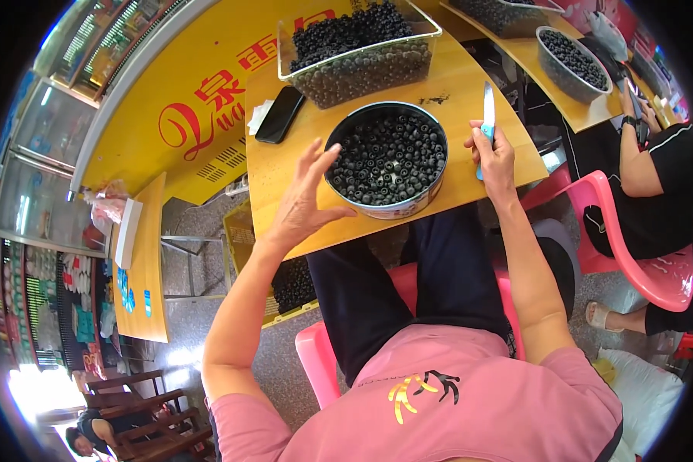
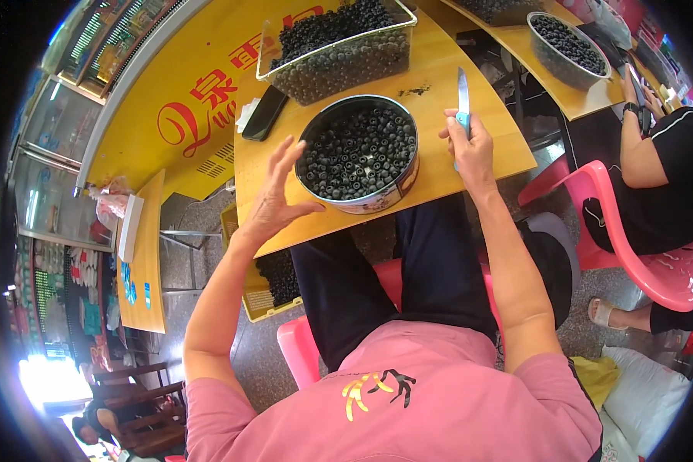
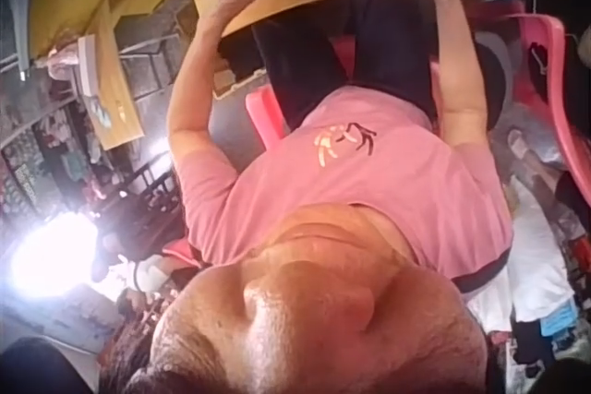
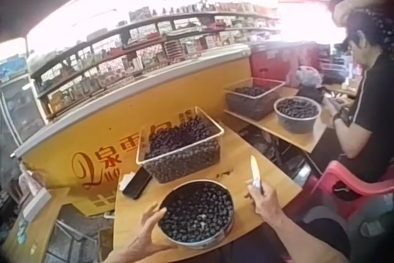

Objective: Slicing open small black fruits and removing the seeds using a small knife.

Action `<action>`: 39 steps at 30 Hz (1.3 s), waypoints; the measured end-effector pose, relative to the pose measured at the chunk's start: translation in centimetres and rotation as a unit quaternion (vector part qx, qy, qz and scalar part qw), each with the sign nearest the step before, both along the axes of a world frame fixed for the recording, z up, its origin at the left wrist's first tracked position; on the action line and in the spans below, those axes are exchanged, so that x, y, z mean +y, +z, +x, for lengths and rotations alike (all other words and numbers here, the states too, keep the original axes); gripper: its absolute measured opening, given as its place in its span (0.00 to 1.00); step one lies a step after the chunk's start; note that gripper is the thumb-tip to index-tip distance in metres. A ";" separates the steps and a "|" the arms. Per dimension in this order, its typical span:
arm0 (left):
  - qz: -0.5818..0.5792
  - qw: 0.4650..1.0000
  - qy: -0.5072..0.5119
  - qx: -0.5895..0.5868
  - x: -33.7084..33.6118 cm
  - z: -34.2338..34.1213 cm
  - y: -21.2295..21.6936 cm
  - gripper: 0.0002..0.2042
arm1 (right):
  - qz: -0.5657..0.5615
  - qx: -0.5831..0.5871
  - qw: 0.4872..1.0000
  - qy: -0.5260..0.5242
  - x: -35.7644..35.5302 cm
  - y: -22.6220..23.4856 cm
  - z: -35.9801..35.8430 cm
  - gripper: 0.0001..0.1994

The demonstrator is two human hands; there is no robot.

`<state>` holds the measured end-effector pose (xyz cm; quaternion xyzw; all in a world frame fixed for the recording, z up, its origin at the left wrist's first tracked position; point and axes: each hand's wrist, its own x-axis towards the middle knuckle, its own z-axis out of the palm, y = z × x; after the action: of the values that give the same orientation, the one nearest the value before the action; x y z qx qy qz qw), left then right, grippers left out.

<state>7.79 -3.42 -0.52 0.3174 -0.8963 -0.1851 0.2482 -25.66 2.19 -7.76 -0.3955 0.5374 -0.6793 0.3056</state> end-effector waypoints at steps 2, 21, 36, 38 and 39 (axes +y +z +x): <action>0.051 0.999 -0.009 -0.008 0.4 -1.4 0.0 0.41 | -0.002 -0.015 1.000 0.006 -0.1 0.0 0.0 0.12; 0.310 0.902 0.021 0.299 1.0 -1.4 -5.0 0.15 | -0.004 0.005 1.000 0.015 -0.3 0.1 0.2 0.12; 0.096 0.951 0.120 0.270 2.6 -2.3 -1.8 0.19 | 0.007 0.006 1.000 0.008 0.0 0.4 0.3 0.12; 0.048 0.969 0.120 0.211 2.0 -1.1 -1.6 0.19 | 0.003 0.013 1.000 0.009 0.0 -0.1 0.1 0.12; -0.001 0.981 0.121 0.150 1.8 -0.6 -1.6 0.19 | 0.000 0.019 1.000 0.010 -0.1 -0.3 0.0 0.13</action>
<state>7.18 -1.57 -2.11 0.3920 -0.8039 -0.1987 0.4008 -25.64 2.07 -8.10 -0.4134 0.5392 -0.6687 0.3020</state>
